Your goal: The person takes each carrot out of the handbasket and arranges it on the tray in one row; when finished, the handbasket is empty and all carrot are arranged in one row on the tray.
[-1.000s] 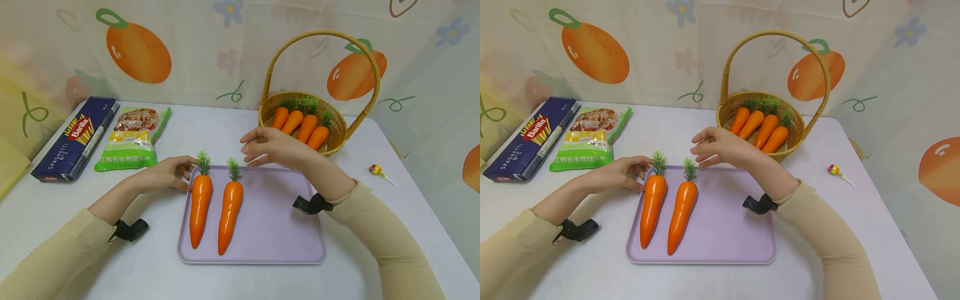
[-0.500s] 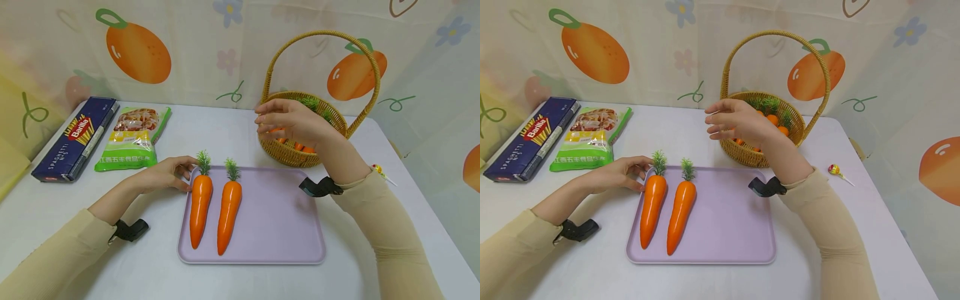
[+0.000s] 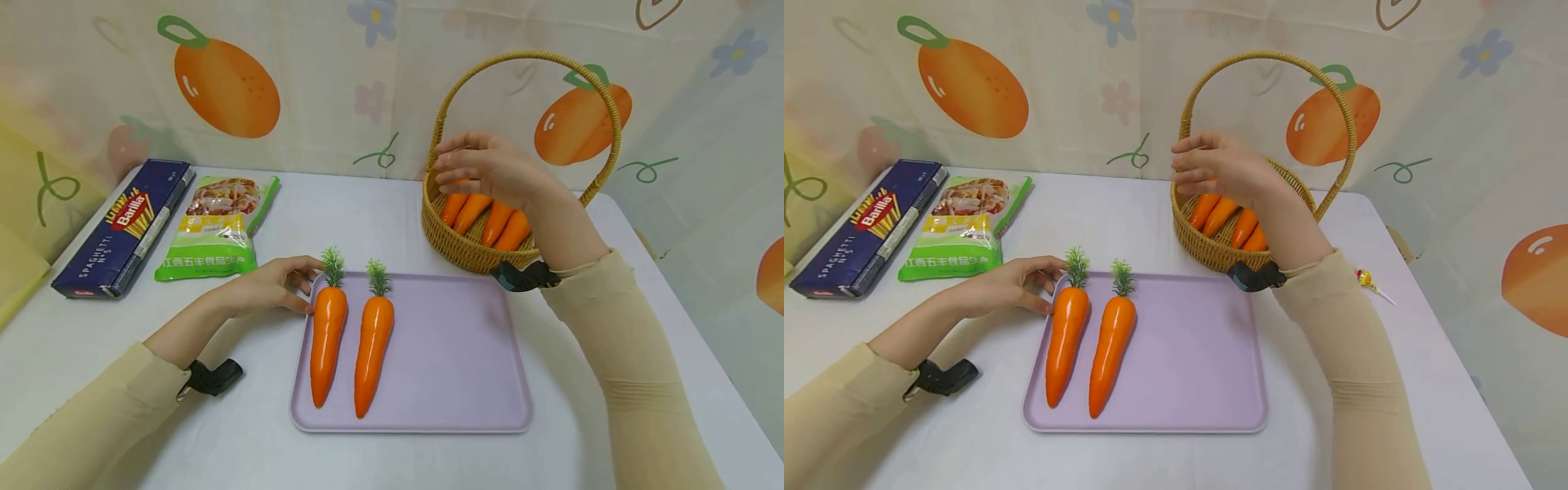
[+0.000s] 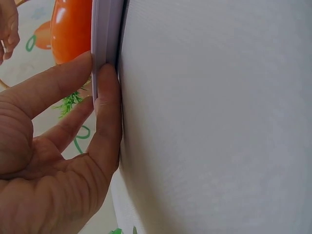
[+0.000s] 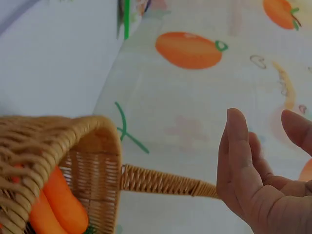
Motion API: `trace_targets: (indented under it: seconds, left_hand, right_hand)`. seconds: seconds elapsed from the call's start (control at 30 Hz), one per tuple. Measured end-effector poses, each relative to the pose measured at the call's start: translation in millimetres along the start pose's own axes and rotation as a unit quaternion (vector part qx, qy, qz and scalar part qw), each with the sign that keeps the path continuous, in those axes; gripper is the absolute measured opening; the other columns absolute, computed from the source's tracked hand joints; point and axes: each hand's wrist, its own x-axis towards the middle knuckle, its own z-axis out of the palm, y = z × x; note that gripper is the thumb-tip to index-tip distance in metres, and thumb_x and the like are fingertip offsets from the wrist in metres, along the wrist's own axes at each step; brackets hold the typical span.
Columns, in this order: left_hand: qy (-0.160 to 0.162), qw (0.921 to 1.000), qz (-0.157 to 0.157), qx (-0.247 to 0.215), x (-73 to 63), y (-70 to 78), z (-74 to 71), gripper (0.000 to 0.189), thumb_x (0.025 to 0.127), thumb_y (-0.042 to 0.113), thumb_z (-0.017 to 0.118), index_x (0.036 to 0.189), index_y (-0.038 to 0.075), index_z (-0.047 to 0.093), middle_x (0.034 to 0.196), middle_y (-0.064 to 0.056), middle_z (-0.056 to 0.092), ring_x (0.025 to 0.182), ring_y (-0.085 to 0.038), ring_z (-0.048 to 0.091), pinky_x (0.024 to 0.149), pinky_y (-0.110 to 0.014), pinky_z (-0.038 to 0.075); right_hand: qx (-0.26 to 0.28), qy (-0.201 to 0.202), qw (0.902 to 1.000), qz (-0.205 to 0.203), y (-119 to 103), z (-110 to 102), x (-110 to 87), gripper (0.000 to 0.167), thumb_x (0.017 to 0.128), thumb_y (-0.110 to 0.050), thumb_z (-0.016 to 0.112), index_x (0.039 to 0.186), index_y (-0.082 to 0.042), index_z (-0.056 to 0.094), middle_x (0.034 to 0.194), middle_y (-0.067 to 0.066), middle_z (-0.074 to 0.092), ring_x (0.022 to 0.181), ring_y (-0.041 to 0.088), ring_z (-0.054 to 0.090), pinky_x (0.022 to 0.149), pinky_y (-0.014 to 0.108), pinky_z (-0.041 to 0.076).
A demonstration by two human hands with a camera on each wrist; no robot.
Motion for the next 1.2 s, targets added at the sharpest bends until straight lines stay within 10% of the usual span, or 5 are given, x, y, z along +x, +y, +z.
trace_targets:
  seconds: [1.2]
  left_hand:
    - [0.003, 1.0000, -0.006, -0.001, 0.7, -1.5, 1.6, 0.067, 0.081, 0.006, 0.075, 0.141, 0.004, 0.046, 0.124, -0.019, 0.050, 0.102, -0.024, 0.052, 0.080, -0.023, 0.049]
  right_hand:
    - [0.048, 0.091, 0.9921, 0.071, 8.3, -76.0, 42.7, 0.035, 0.095, -0.013, 0.061, 0.127, -0.007, 0.047, 0.113, 0.004, 0.053, 0.093, 0.015, 0.063, 0.083, 0.024, 0.057]
